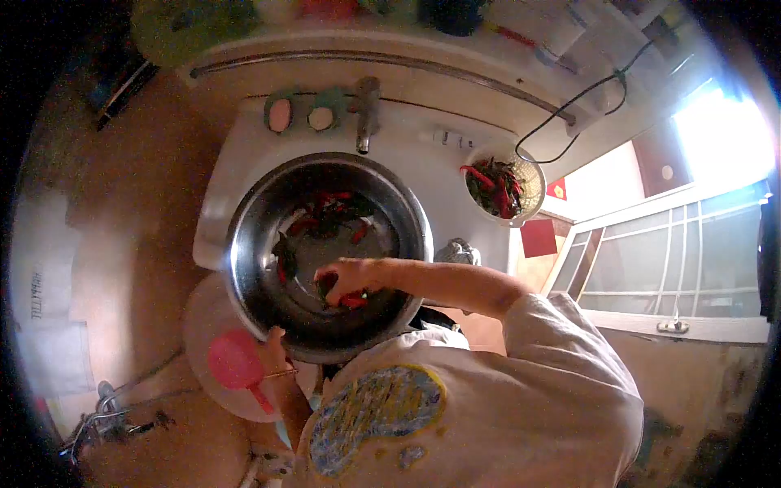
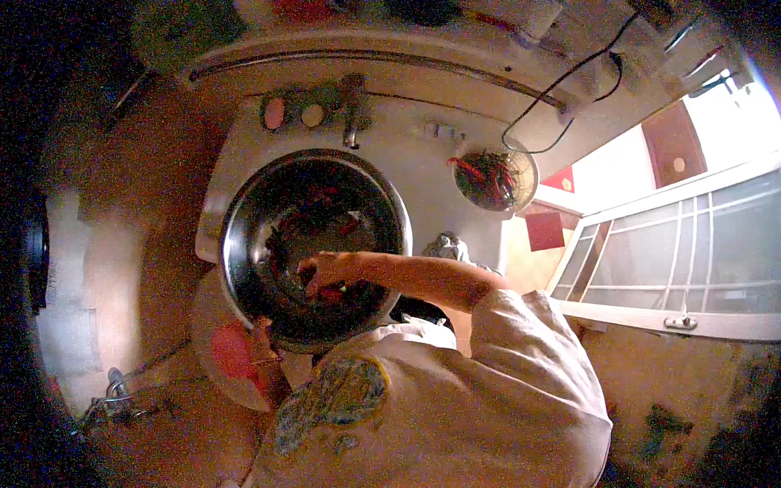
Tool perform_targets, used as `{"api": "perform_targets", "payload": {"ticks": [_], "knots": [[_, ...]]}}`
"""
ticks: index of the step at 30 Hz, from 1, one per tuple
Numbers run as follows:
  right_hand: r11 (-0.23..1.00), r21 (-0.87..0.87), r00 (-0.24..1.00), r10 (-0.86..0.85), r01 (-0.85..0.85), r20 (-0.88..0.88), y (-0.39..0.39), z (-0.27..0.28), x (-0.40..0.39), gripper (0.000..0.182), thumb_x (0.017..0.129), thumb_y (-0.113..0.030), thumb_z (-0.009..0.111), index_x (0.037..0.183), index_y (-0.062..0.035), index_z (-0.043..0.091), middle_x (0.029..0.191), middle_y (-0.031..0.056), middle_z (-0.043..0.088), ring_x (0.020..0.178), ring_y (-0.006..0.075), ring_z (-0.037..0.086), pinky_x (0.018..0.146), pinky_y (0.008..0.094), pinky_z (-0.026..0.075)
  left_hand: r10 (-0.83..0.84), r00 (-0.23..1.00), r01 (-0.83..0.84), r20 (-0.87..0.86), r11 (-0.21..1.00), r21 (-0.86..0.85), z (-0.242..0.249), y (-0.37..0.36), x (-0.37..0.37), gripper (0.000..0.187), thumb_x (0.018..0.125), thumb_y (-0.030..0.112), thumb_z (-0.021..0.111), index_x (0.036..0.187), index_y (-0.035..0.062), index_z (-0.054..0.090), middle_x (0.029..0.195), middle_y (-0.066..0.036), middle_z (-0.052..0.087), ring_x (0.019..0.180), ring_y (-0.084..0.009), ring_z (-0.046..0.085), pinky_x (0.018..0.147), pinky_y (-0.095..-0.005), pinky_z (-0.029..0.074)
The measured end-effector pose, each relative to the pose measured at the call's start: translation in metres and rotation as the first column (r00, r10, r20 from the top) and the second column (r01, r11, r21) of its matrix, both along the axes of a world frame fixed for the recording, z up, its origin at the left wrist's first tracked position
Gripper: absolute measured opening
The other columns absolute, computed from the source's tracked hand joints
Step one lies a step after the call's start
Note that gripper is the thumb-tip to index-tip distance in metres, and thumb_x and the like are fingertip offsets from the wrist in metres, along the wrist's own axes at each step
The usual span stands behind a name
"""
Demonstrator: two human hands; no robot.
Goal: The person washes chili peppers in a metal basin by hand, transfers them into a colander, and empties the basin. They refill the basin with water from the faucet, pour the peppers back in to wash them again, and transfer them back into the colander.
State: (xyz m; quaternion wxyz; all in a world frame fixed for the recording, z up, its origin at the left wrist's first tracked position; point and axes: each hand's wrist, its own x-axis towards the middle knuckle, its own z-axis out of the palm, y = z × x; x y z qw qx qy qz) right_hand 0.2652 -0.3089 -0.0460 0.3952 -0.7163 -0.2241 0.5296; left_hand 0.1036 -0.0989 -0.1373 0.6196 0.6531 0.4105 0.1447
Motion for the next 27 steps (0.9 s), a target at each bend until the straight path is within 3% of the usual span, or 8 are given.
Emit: {"api": "perform_targets", "payload": {"ticks": [6, 13, 15, 16, 18, 19, 22, 27], "knots": [[0.752, 0.298, 0.695, -0.282, 0.588, -0.662, -0.053, -0.017, 0.030, 0.040, 0.067, -0.011, 0.059, 0.104, -0.0073, 0.045, 0.094, 0.0088, 0.054, 0.067, 0.0139, 0.054, 0.043, 0.0190, 0.040, 0.051, 0.960, -0.080, -0.274, 0.992, -0.097, 0.008, 0.004, 0.003, 0.032, 0.056, 0.013, 0.062, 0.081, -0.0038, 0.051, 0.076, -0.007, 0.052, 0.068, -0.0190, 0.049, 0.063, -0.0313, 0.040], [0.320, 0.305, 0.440, -0.584, 0.897, -0.682, -0.189, 0.018, 0.075, 0.034, 0.070, -0.011, 0.055, 0.104, -0.0074, 0.049, 0.087, 0.0055, 0.055, 0.064, 0.0093, 0.051, 0.041, 0.0145, 0.035, 0.002, 0.989, -0.026, -0.146, 0.987, -0.161, -0.032, 0.027, -0.002, 0.028, 0.053, 0.014, 0.061, 0.075, -0.0022, 0.053, 0.072, -0.006, 0.051, 0.065, -0.0185, 0.048, 0.060, -0.0304, 0.040], [0.648, 0.512, 0.707, -0.699, 0.564, 0.106, -0.242, 0.005, 0.080, 0.029, 0.071, -0.008, 0.054, 0.100, -0.0076, 0.050, 0.094, 0.0077, 0.053, 0.079, 0.0155, 0.053, 0.063, 0.0220, 0.041, 0.021, 0.990, -0.044, -0.138, 0.985, -0.169, -0.039, 0.026, -0.004, 0.028, 0.053, 0.013, 0.060, 0.076, -0.0026, 0.053, 0.072, -0.007, 0.052, 0.067, -0.0190, 0.049, 0.061, -0.0304, 0.041], [0.846, 0.422, 0.353, -0.523, 0.327, 0.776, -0.255, 0.016, 0.071, 0.025, 0.071, -0.005, 0.054, 0.096, -0.0051, 0.050, 0.098, 0.0091, 0.051, 0.085, 0.0183, 0.053, 0.075, 0.0256, 0.041, 0.038, 0.991, -0.061, -0.132, 0.983, -0.176, -0.030, 0.021, -0.001, 0.029, 0.053, 0.012, 0.060, 0.078, -0.0030, 0.054, 0.073, -0.008, 0.053, 0.068, -0.0196, 0.049, 0.062, -0.0304, 0.041], [0.185, 0.231, 0.237, -0.946, 0.955, -0.223, -0.257, 0.039, 0.079, 0.044, 0.059, 0.004, 0.059, 0.101, -0.0035, 0.049, 0.092, 0.0079, 0.053, 0.085, 0.0186, 0.050, 0.077, 0.0284, 0.042, 0.025, 0.967, -0.051, -0.252, 0.994, -0.097, 0.023, -0.001, 0.010, 0.030, 0.054, 0.011, 0.060, 0.079, -0.0043, 0.054, 0.074, -0.008, 0.053, 0.069, -0.0198, 0.050, 0.064, -0.0303, 0.041], [0.189, 0.234, 0.241, -0.945, 0.954, -0.222, -0.272, 0.019, 0.090, 0.044, 0.059, 0.004, 0.059, 0.101, -0.0035, 0.049, 0.092, 0.0079, 0.053, 0.085, 0.0186, 0.050, 0.077, 0.0284, 0.042, 0.018, 0.928, -0.028, -0.371, 0.999, -0.022, 0.045, -0.010, 0.015, 0.031, 0.054, 0.010, 0.060, 0.080, -0.0055, 0.054, 0.074, -0.009, 0.054, 0.070, -0.0200, 0.050, 0.065, -0.0302, 0.041], [0.597, 0.036, 0.392, -0.570, 0.802, 0.722, -0.324, -0.043, 0.111, 0.056, 0.052, -0.014, 0.068, 0.104, -0.0046, 0.048, 0.089, 0.0089, 0.055, 0.085, 0.0223, 0.051, 0.077, 0.0316, 0.041, 0.053, 0.995, -0.059, -0.089, 0.996, -0.065, 0.016, -0.004, 0.008, 0.037, 0.056, 0.010, 0.060, 0.088, -0.0063, 0.053, 0.079, -0.009, 0.054, 0.074, -0.0209, 0.050, 0.068, -0.0321, 0.041], [0.630, -0.136, 0.348, -0.226, 0.765, 0.910, -0.299, -0.023, 0.081, 0.062, 0.050, -0.016, 0.067, 0.108, -0.0064, 0.047, 0.094, 0.0135, 0.055, 0.093, 0.0306, 0.048, 0.079, 0.0371, 0.040, 0.011, 0.970, -0.062, -0.244, 0.978, -0.200, -0.001, 0.009, 0.002, 0.046, 0.058, 0.013, 0.061, 0.097, -0.0053, 0.048, 0.088, -0.010, 0.052, 0.079, -0.0212, 0.048, 0.070, -0.0331, 0.040]]}}
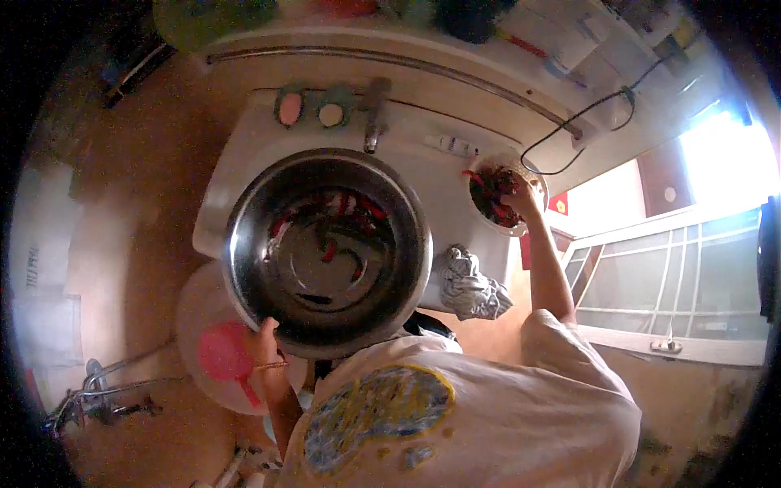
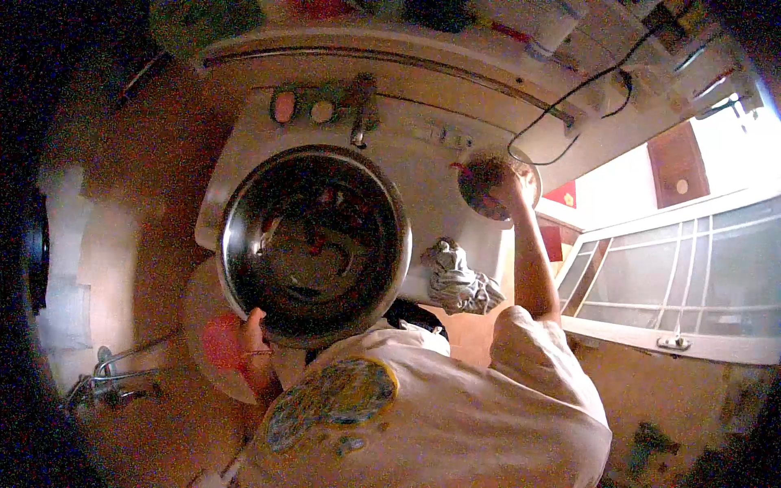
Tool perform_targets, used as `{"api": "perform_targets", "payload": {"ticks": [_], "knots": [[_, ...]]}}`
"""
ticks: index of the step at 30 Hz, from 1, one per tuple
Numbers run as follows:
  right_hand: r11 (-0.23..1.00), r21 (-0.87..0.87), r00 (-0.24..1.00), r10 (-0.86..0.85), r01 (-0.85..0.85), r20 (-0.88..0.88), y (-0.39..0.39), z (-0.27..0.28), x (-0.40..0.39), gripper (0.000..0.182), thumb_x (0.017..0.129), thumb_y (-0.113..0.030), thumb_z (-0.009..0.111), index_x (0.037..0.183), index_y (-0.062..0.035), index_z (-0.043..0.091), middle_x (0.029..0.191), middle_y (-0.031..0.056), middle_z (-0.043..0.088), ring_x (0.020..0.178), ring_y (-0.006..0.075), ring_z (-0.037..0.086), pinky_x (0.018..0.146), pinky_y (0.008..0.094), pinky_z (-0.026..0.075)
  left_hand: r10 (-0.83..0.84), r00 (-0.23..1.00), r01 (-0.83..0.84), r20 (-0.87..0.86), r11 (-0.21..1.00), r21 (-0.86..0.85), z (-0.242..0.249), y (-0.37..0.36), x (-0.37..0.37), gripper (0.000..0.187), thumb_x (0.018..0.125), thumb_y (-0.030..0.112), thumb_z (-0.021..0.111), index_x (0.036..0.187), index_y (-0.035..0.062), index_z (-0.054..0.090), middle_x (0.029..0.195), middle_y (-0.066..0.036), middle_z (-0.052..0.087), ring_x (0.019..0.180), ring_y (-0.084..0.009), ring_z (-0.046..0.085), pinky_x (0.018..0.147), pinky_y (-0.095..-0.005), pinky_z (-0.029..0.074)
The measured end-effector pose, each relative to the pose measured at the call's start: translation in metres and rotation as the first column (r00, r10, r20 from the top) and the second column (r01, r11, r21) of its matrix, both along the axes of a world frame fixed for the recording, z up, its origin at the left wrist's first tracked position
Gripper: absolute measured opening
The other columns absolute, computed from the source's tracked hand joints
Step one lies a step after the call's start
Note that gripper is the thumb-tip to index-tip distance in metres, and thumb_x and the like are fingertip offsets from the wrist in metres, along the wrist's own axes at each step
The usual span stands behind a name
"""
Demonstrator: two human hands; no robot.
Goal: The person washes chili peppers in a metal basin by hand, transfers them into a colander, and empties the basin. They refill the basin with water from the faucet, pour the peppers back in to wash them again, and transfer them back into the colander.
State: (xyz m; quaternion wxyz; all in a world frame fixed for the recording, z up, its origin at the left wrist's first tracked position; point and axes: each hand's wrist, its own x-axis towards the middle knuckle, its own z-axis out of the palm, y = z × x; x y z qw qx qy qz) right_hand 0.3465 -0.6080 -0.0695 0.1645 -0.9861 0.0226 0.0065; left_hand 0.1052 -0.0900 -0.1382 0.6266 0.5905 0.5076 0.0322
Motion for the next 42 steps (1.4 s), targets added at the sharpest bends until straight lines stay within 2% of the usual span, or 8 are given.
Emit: {"api": "perform_targets", "payload": {"ticks": [3, 7, 13, 15, 17, 30, 39, 42], "knots": [[0.971, -0.210, 0.943, -0.037, 0.112, 0.331, 0.041, 0.015, -0.017, 0.047, 0.058, -0.012, 0.064, 0.103, -0.0072, 0.050, 0.091, 0.0126, 0.054, 0.090, 0.0289, 0.049, 0.076, 0.0358, 0.041, 0.052, 0.996, -0.062, -0.072, 0.989, -0.136, 0.034, -0.019, 0.012, 0.047, 0.059, 0.014, 0.061, 0.099, -0.0049, 0.047, 0.091, -0.010, 0.051, 0.080, -0.0209, 0.047, 0.071, -0.0319, 0.038], [0.829, 0.514, 0.975, 0.198, -0.220, 0.099, 0.166, 0.050, -0.035, 0.028, 0.071, -0.017, 0.059, 0.097, -0.0094, 0.055, 0.096, 0.0127, 0.054, 0.089, 0.0286, 0.052, 0.074, 0.0339, 0.043, 0.021, 0.999, -0.019, 0.045, 0.999, -0.050, 0.051, -0.024, 0.011, 0.047, 0.059, 0.016, 0.059, 0.098, -0.0063, 0.046, 0.095, -0.011, 0.050, 0.080, -0.0214, 0.046, 0.070, -0.0329, 0.038], [0.738, 0.227, 0.763, 0.645, -0.636, 0.040, 0.300, -0.015, 0.001, 0.065, 0.070, -0.045, 0.055, 0.121, -0.0096, 0.034, 0.116, 0.0157, 0.041, 0.106, 0.0366, 0.036, 0.092, 0.0441, 0.029, -0.021, 0.994, 0.039, -0.111, 0.985, 0.166, 0.006, -0.010, 0.003, 0.049, 0.057, 0.007, 0.058, 0.102, -0.0059, 0.043, 0.094, -0.012, 0.051, 0.078, -0.0219, 0.047, 0.068, -0.0311, 0.041], [0.670, 0.147, 0.677, 0.736, -0.727, -0.009, 0.329, -0.026, 0.012, 0.064, 0.072, -0.046, 0.053, 0.123, -0.0142, 0.032, 0.120, 0.0145, 0.038, 0.110, 0.0360, 0.032, 0.092, 0.0457, 0.027, 0.084, 0.931, -0.074, 0.356, 0.996, -0.041, 0.025, -0.025, 0.010, 0.044, 0.058, 0.001, 0.055, 0.100, -0.0048, 0.045, 0.092, -0.011, 0.051, 0.077, -0.0206, 0.048, 0.067, -0.0293, 0.041], [0.589, -0.032, 0.586, 0.794, -0.807, -0.159, 0.353, -0.027, 0.011, 0.063, 0.072, -0.055, 0.046, 0.124, -0.0226, 0.031, 0.126, 0.0123, 0.030, 0.116, 0.0345, 0.024, 0.092, 0.0544, 0.020, 0.107, 0.945, -0.101, 0.308, 0.994, -0.034, -0.013, -0.012, 0.003, 0.043, 0.058, 0.000, 0.055, 0.099, -0.0041, 0.046, 0.091, -0.011, 0.052, 0.076, -0.0199, 0.049, 0.066, -0.0291, 0.041], [0.405, -0.022, 0.370, 0.810, -0.914, -0.455, 0.302, -0.031, -0.045, 0.077, 0.063, -0.070, 0.042, 0.123, -0.0215, 0.033, 0.123, 0.0273, 0.022, 0.110, 0.0465, 0.027, 0.090, 0.0533, 0.025, 0.011, 0.967, -0.009, 0.255, 1.000, -0.010, -0.034, -0.006, 0.000, 0.044, 0.058, 0.001, 0.054, 0.101, -0.0033, 0.045, 0.089, -0.008, 0.053, 0.077, -0.0178, 0.050, 0.066, -0.0274, 0.042], [0.343, 0.389, 0.095, 0.841, -0.855, -0.532, 0.290, -0.043, -0.116, 0.069, 0.068, -0.053, 0.054, 0.119, -0.0106, 0.038, 0.117, 0.0282, 0.034, 0.100, 0.0404, 0.041, 0.087, 0.0417, 0.033, -0.010, 0.959, 0.014, 0.282, 1.000, -0.014, 0.017, -0.018, 0.010, 0.042, 0.059, -0.001, 0.052, 0.100, -0.0029, 0.046, 0.085, -0.008, 0.052, 0.070, -0.0167, 0.050, 0.062, -0.0251, 0.042], [0.322, 0.375, 0.044, 0.806, -0.869, -0.591, 0.303, -0.061, -0.123, 0.057, 0.069, -0.041, 0.058, 0.114, -0.0101, 0.043, 0.105, 0.0237, 0.048, 0.090, 0.0366, 0.049, 0.083, 0.0388, 0.037, -0.013, 0.869, -0.011, 0.495, 0.999, 0.046, 0.025, -0.023, 0.010, 0.028, 0.065, 0.023, 0.064, 0.084, 0.0025, 0.058, 0.082, -0.006, 0.057, 0.079, -0.0182, 0.051, 0.071, -0.0292, 0.041]]}}
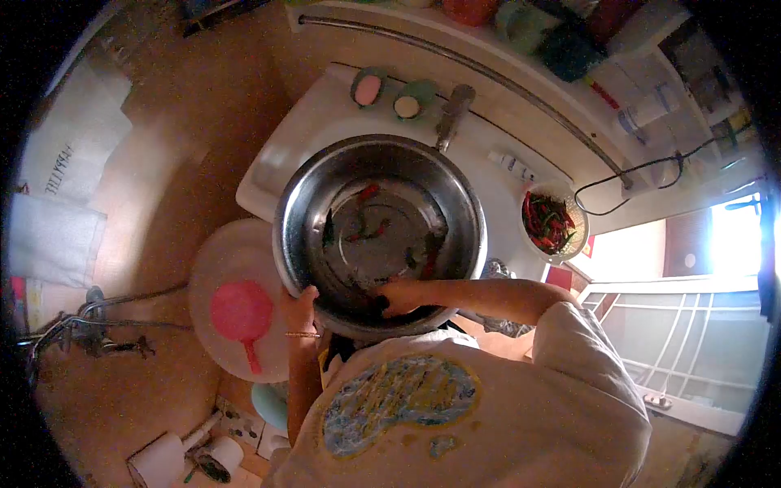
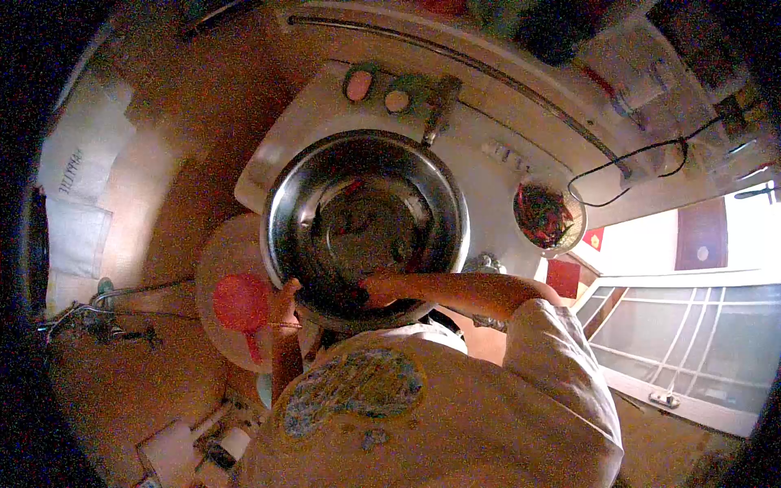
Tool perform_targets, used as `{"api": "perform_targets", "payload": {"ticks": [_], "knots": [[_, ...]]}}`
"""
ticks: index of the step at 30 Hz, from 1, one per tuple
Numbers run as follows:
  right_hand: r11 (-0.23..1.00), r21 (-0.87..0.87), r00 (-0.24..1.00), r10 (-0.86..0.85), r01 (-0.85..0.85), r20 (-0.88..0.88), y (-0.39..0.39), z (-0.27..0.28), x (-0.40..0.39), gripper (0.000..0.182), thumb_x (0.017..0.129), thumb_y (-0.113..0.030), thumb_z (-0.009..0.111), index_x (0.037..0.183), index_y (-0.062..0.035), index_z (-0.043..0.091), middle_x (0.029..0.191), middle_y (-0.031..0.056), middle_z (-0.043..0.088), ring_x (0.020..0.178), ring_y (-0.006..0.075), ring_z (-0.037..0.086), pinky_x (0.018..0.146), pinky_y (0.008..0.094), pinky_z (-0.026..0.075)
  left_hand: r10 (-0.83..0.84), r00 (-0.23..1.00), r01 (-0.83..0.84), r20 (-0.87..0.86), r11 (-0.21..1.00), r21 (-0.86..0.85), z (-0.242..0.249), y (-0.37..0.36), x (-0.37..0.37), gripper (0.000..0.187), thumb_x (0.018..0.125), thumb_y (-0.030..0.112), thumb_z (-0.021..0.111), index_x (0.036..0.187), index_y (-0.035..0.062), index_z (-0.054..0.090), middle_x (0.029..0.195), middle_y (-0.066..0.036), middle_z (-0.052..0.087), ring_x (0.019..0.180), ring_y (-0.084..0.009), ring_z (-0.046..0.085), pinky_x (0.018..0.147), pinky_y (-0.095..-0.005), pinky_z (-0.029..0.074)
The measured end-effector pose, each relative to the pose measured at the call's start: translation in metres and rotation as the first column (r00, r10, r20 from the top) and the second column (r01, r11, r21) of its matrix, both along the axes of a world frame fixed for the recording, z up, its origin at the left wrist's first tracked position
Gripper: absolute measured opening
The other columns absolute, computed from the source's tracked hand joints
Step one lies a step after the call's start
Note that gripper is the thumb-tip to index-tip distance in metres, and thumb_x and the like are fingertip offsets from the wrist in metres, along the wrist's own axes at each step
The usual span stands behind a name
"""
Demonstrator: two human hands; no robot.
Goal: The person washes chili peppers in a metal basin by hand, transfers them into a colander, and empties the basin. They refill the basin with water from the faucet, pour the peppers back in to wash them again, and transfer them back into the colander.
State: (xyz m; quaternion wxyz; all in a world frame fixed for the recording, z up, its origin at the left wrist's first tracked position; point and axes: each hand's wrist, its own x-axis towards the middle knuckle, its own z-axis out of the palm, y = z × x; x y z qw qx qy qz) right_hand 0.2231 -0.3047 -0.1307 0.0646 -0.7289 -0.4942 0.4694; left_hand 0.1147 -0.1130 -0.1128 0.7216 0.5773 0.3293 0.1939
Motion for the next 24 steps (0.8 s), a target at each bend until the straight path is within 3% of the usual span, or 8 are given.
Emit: {"api": "perform_targets", "payload": {"ticks": [3, 8, 11, 14, 15, 16, 21, 24], "knots": [[0.985, 0.073, 0.984, -0.152, 0.159, -0.089, 0.009, 0.005, -0.005, 0.046, 0.068, -0.028, 0.060, 0.108, -0.0088, 0.049, 0.092, 0.0204, 0.055, 0.084, 0.0343, 0.053, 0.076, 0.0405, 0.041, -0.073, 0.975, 0.071, -0.208, 0.997, -0.017, -0.038, 0.017, -0.008, 0.034, 0.065, 0.022, 0.065, 0.091, 0.0022, 0.055, 0.086, -0.006, 0.055, 0.079, -0.0185, 0.051, 0.073, -0.0300, 0.040], [0.960, -0.009, 0.916, -0.270, 0.280, -0.296, 0.011, 0.042, -0.001, 0.044, 0.065, -0.020, 0.062, 0.105, -0.0066, 0.051, 0.087, 0.0163, 0.057, 0.078, 0.0265, 0.055, 0.067, 0.0368, 0.044, 0.039, 0.997, -0.042, -0.073, 0.998, -0.046, 0.026, -0.009, 0.005, 0.051, 0.059, 0.004, 0.057, 0.108, -0.0017, 0.041, 0.093, -0.010, 0.051, 0.079, -0.0193, 0.049, 0.067, -0.0311, 0.042], [0.937, -0.043, 0.882, -0.341, 0.346, -0.326, 0.009, 0.043, 0.008, 0.043, 0.064, -0.020, 0.063, 0.104, -0.0065, 0.051, 0.085, 0.0147, 0.057, 0.076, 0.0238, 0.055, 0.063, 0.0345, 0.044, -0.063, 0.924, -0.011, -0.376, 0.982, -0.191, -0.048, 0.027, -0.011, 0.053, 0.059, 0.005, 0.058, 0.109, -0.0017, 0.041, 0.096, -0.010, 0.051, 0.081, -0.0190, 0.049, 0.070, -0.0299, 0.041], [0.860, 0.053, 0.788, -0.438, 0.507, -0.433, 0.000, 0.051, 0.024, 0.041, 0.065, -0.020, 0.063, 0.102, -0.0053, 0.052, 0.083, 0.0146, 0.057, 0.075, 0.0223, 0.054, 0.061, 0.0320, 0.044, 0.021, 0.986, -0.029, -0.165, 0.999, -0.043, -0.157, 0.053, -0.027, 0.056, 0.059, 0.007, 0.058, 0.111, -0.0023, 0.039, 0.095, -0.011, 0.051, 0.082, -0.0197, 0.049, 0.070, -0.0302, 0.040], [0.853, 0.049, 0.781, -0.451, 0.520, -0.433, -0.006, 0.074, 0.029, 0.041, 0.065, -0.020, 0.063, 0.102, -0.0053, 0.052, 0.083, 0.0146, 0.057, 0.075, 0.0223, 0.054, 0.061, 0.0320, 0.044, 0.014, 0.955, 0.005, -0.295, 0.998, 0.063, -0.045, 0.023, -0.008, 0.058, 0.057, 0.005, 0.057, 0.111, -0.0041, 0.038, 0.090, -0.010, 0.052, 0.078, -0.0196, 0.049, 0.067, -0.0300, 0.040], [0.802, 0.096, 0.765, -0.517, 0.590, -0.384, -0.015, 0.111, 0.034, 0.040, 0.065, -0.020, 0.063, 0.100, -0.0046, 0.053, 0.084, 0.0133, 0.057, 0.075, 0.0202, 0.054, 0.062, 0.0299, 0.043, 0.001, 0.955, 0.018, -0.297, 0.998, 0.061, -0.020, 0.017, -0.004, 0.058, 0.057, 0.005, 0.057, 0.111, -0.0041, 0.038, 0.090, -0.010, 0.052, 0.078, -0.0196, 0.049, 0.067, -0.0300, 0.040], [0.549, 0.305, 0.614, -0.561, 0.778, -0.556, -0.090, 0.128, 0.088, 0.039, 0.065, -0.011, 0.061, 0.103, -0.0047, 0.052, 0.084, 0.0031, 0.053, 0.076, 0.0095, 0.046, 0.066, 0.0244, 0.041, 0.021, 0.956, -0.032, -0.292, 0.999, -0.033, -0.008, 0.003, 0.003, 0.056, 0.056, 0.003, 0.057, 0.109, -0.0047, 0.040, 0.086, -0.006, 0.050, 0.073, -0.0166, 0.047, 0.065, -0.0274, 0.040], [0.446, 0.322, 0.536, -0.794, 0.835, -0.288, -0.162, 0.119, 0.126, 0.026, 0.071, -0.015, 0.057, 0.097, -0.0082, 0.055, 0.074, -0.0013, 0.055, 0.064, 0.0081, 0.048, 0.054, 0.0244, 0.043, 0.059, 0.967, -0.091, -0.246, 0.989, -0.117, -0.007, 0.002, 0.002, 0.051, 0.057, 0.003, 0.057, 0.105, -0.0050, 0.043, 0.086, -0.005, 0.050, 0.073, -0.0159, 0.046, 0.064, -0.0271, 0.039]]}}
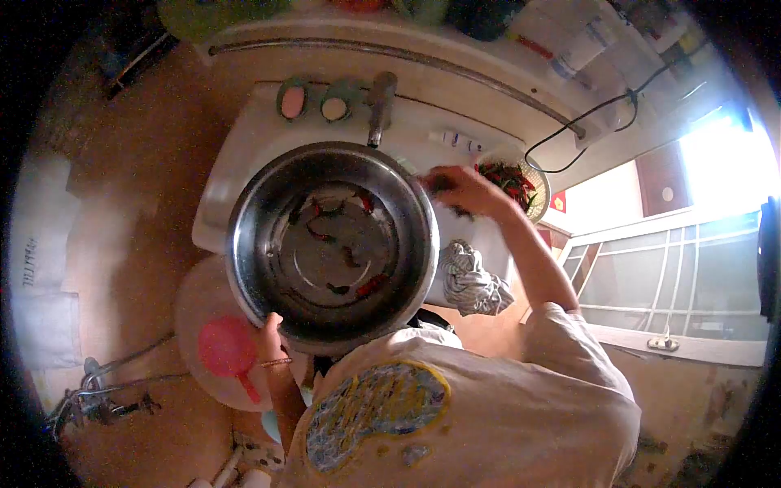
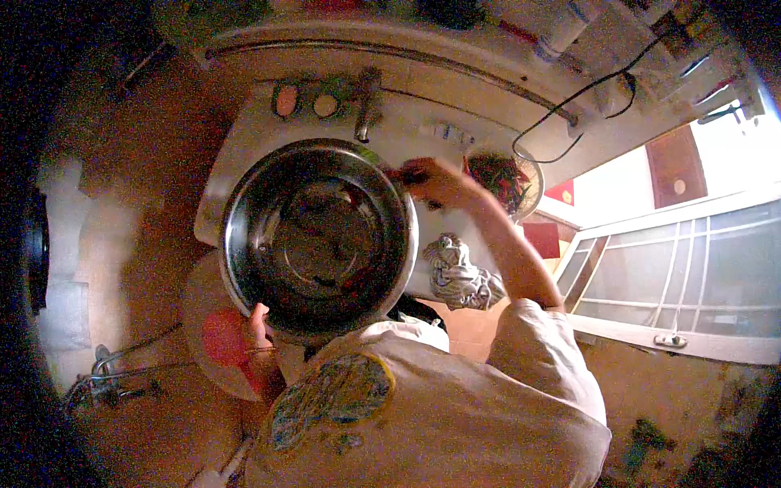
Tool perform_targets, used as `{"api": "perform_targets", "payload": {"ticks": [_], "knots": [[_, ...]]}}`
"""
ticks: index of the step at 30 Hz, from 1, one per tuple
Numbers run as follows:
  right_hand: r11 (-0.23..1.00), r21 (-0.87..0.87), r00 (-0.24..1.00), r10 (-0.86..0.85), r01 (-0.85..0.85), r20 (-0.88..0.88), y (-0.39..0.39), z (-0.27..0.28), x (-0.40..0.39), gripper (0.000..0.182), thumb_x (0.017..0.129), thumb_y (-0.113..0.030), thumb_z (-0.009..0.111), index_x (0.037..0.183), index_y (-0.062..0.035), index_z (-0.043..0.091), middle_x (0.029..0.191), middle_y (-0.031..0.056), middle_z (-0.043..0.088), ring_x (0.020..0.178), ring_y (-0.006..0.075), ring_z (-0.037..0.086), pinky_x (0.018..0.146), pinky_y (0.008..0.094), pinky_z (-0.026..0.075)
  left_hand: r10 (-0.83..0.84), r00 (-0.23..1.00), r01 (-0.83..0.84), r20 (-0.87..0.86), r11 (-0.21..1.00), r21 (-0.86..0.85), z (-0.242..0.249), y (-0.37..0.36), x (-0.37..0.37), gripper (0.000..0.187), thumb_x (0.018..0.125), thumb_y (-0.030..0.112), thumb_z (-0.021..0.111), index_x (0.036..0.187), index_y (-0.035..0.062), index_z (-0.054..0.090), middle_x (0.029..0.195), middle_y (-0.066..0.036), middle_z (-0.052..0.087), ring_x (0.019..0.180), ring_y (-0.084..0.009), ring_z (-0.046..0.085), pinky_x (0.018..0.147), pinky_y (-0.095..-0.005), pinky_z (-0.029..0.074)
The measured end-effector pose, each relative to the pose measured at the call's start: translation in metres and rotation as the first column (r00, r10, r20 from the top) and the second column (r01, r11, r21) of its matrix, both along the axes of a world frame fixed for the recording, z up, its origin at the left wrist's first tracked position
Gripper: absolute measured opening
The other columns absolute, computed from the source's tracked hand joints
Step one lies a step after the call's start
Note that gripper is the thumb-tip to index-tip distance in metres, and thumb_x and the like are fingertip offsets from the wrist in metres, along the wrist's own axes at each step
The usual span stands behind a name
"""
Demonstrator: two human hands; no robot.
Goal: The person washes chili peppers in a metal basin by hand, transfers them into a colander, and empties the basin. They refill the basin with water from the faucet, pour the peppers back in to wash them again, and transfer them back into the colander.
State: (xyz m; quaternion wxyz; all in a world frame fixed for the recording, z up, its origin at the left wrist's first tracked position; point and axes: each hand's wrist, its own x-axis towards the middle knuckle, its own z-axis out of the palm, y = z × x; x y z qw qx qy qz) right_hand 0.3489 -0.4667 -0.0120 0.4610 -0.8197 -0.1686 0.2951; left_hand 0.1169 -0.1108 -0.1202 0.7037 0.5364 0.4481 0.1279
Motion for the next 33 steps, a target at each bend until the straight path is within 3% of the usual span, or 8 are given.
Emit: {"api": "perform_targets", "payload": {"ticks": [8, 12, 15, 18, 22, 23, 27, 33], "knots": [[0.860, -0.315, 0.848, -0.218, 0.401, 0.483, -0.157, -0.063, 0.033, 0.034, 0.059, -0.012, 0.060, 0.093, -0.0045, 0.057, 0.075, 0.0098, 0.059, 0.071, 0.0159, 0.056, 0.070, 0.0279, 0.044, -0.049, 0.999, 0.049, -0.004, 0.982, 0.181, -0.014, 0.009, -0.004, 0.047, 0.058, 0.003, 0.058, 0.102, -0.0062, 0.045, 0.089, -0.007, 0.051, 0.074, -0.0174, 0.048, 0.067, -0.0285, 0.041], [0.699, -0.465, 0.806, -0.279, 0.543, 0.522, -0.162, -0.069, 0.027, 0.038, 0.057, -0.014, 0.061, 0.095, -0.0063, 0.057, 0.083, 0.0130, 0.059, 0.079, 0.0220, 0.055, 0.073, 0.0324, 0.044, -0.060, 0.997, 0.069, -0.055, 0.983, 0.170, -0.013, 0.010, -0.004, 0.052, 0.057, 0.006, 0.060, 0.104, -0.0065, 0.044, 0.093, -0.011, 0.052, 0.078, -0.0206, 0.049, 0.070, -0.0302, 0.041], [0.508, -0.724, 0.791, 0.126, 0.467, 0.598, -0.165, -0.074, 0.026, 0.046, 0.059, -0.019, 0.062, 0.103, -0.0114, 0.052, 0.096, 0.0149, 0.054, 0.094, 0.0316, 0.047, 0.077, 0.0399, 0.043, -0.085, 0.988, 0.104, -0.132, 0.984, 0.147, -0.031, 0.023, -0.011, 0.055, 0.056, 0.010, 0.061, 0.106, -0.0056, 0.043, 0.095, -0.012, 0.053, 0.080, -0.0227, 0.050, 0.072, -0.0314, 0.040], [0.478, -0.578, 0.694, -0.100, 0.662, 0.713, -0.077, -0.018, 0.001, 0.042, 0.062, -0.019, 0.063, 0.102, -0.0119, 0.052, 0.092, 0.0120, 0.055, 0.088, 0.0289, 0.051, 0.075, 0.0377, 0.044, -0.104, 0.938, 0.190, -0.330, 0.952, 0.241, -0.041, 0.029, -0.014, 0.054, 0.056, 0.014, 0.061, 0.104, -0.0049, 0.044, 0.093, -0.013, 0.054, 0.080, -0.0239, 0.051, 0.072, -0.0325, 0.040], [0.964, -0.117, 0.811, -0.131, 0.238, 0.570, 0.038, -0.004, -0.021, 0.027, 0.071, -0.021, 0.059, 0.095, -0.0092, 0.057, 0.094, 0.0116, 0.055, 0.083, 0.0254, 0.054, 0.074, 0.0322, 0.044, -0.128, 0.975, 0.183, -0.185, 0.927, 0.328, 0.020, 0.000, 0.003, 0.047, 0.056, 0.015, 0.060, 0.097, -0.0044, 0.047, 0.089, -0.012, 0.054, 0.077, -0.0243, 0.051, 0.070, -0.0327, 0.040], [0.946, -0.300, 0.844, 0.058, 0.124, 0.533, 0.068, -0.011, -0.026, 0.030, 0.071, -0.023, 0.059, 0.098, -0.0113, 0.056, 0.099, 0.0113, 0.054, 0.090, 0.0262, 0.052, 0.078, 0.0329, 0.042, -0.179, 0.961, 0.219, -0.211, 0.958, 0.185, -0.068, 0.040, -0.015, 0.042, 0.057, 0.013, 0.059, 0.094, -0.0034, 0.047, 0.088, -0.011, 0.054, 0.077, -0.0226, 0.051, 0.068, -0.0306, 0.040], [0.779, -0.520, 0.356, 0.624, -0.350, 0.696, 0.163, -0.072, -0.028, 0.052, 0.071, -0.047, 0.052, 0.113, -0.0176, 0.047, 0.119, 0.0116, 0.040, 0.112, 0.0312, 0.033, 0.090, 0.0506, 0.025, -0.062, 0.949, 0.134, -0.310, 0.967, 0.218, 0.034, -0.004, 0.004, 0.041, 0.057, 0.010, 0.058, 0.094, -0.0032, 0.048, 0.086, -0.010, 0.053, 0.075, -0.0201, 0.051, 0.065, -0.0295, 0.041], [0.700, -0.623, 0.622, 0.671, -0.350, 0.404, 0.210, -0.080, -0.004, 0.059, 0.069, -0.056, 0.049, 0.117, -0.0217, 0.043, 0.127, 0.0156, 0.027, 0.116, 0.0358, 0.024, 0.090, 0.0570, 0.021, -0.058, 0.995, 0.072, -0.086, 0.981, 0.177, -0.018, 0.004, 0.001, 0.036, 0.058, 0.006, 0.057, 0.091, -0.0032, 0.050, 0.081, -0.008, 0.055, 0.069, -0.0163, 0.052, 0.061, -0.0279, 0.043]]}}
